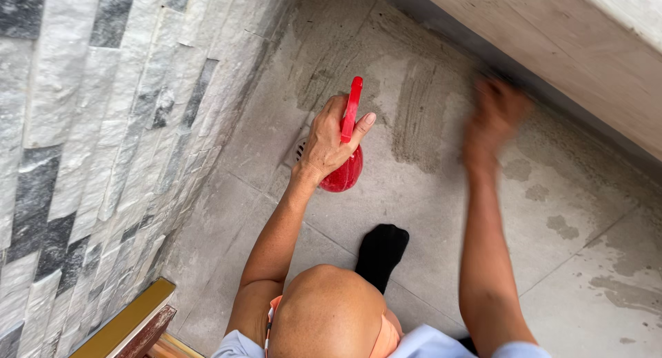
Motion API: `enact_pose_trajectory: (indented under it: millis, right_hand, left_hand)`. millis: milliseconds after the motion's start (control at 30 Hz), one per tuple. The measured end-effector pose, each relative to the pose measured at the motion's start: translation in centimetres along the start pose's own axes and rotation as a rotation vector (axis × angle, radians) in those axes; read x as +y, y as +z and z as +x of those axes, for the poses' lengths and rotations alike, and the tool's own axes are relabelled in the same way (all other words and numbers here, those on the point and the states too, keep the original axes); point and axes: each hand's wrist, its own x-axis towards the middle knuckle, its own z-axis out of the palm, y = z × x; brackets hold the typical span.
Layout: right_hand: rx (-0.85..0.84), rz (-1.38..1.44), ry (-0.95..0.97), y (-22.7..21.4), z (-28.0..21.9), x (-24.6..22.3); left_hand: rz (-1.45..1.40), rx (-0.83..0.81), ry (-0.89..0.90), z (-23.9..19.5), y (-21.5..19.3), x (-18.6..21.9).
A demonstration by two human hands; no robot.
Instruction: The person sprays a cleaning solution from a red bottle onto a tiled floor and scrubs the surface with a steel wool pad. The person repeatedly sprays and scrubs the same area near a glass barrier and a metal basin.
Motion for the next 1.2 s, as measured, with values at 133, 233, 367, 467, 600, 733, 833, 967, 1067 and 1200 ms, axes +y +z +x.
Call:
enact_pose_trajectory:
  millis: [133, 233, 367, 467, 600, 733, 833, 967, 1067, 1200]
  right_hand:
    - [0.341, 0.68, 0.575, -2.9, -5.3, 6.2]
    - [0.19, 0.254, 0.304, 2.5, -2.7, 1.8]
    - [0.123, 0.268, 0.07, 13.5, 6.3, -11.3]
    - [0.138, 0.307, -0.191, 17.4, 11.7, -17.2]
    - [0.024, 0.316, -0.236, 12.5, 10.1, -13.5]
    - [0.09, 0.105, 0.015, 2.3, 2.8, -3.6]
    - [0.181, 0.18, 0.194, 0.5, -1.0, -1.2]
    - [0.167, 0.209, -0.119, 8.9, 2.2, -7.4]
    - [0.127, 0.319, -0.348, 16.3, 8.9, -13.2]
    - [0.005, 0.355, -0.311, 18.7, 12.7, -19.8]
  left_hand:
    - [0.0, 0.078, 0.06, -0.2, -1.9, -0.9]
    - [0.011, 0.09, -0.009, 0.2, -2.9, -0.9]
    - [-0.015, 0.185, 0.028, -0.8, -3.7, -0.8]
    - [-0.017, 0.217, 0.044, -0.5, -4.2, -0.5]
    - [-0.049, 0.232, 0.028, -0.6, -4.3, -0.5]
    - [-0.035, 0.216, 0.013, -0.8, -4.9, -1.0]
    - [-0.013, 0.237, -0.003, -1.4, -5.6, -1.7]
    - [0.007, 0.257, -0.013, -1.8, -6.6, -2.7]
    - [0.014, 0.223, -0.103, -2.7, -7.0, -3.6]
    - [0.015, 0.209, -0.234, -3.8, -8.0, -4.2]
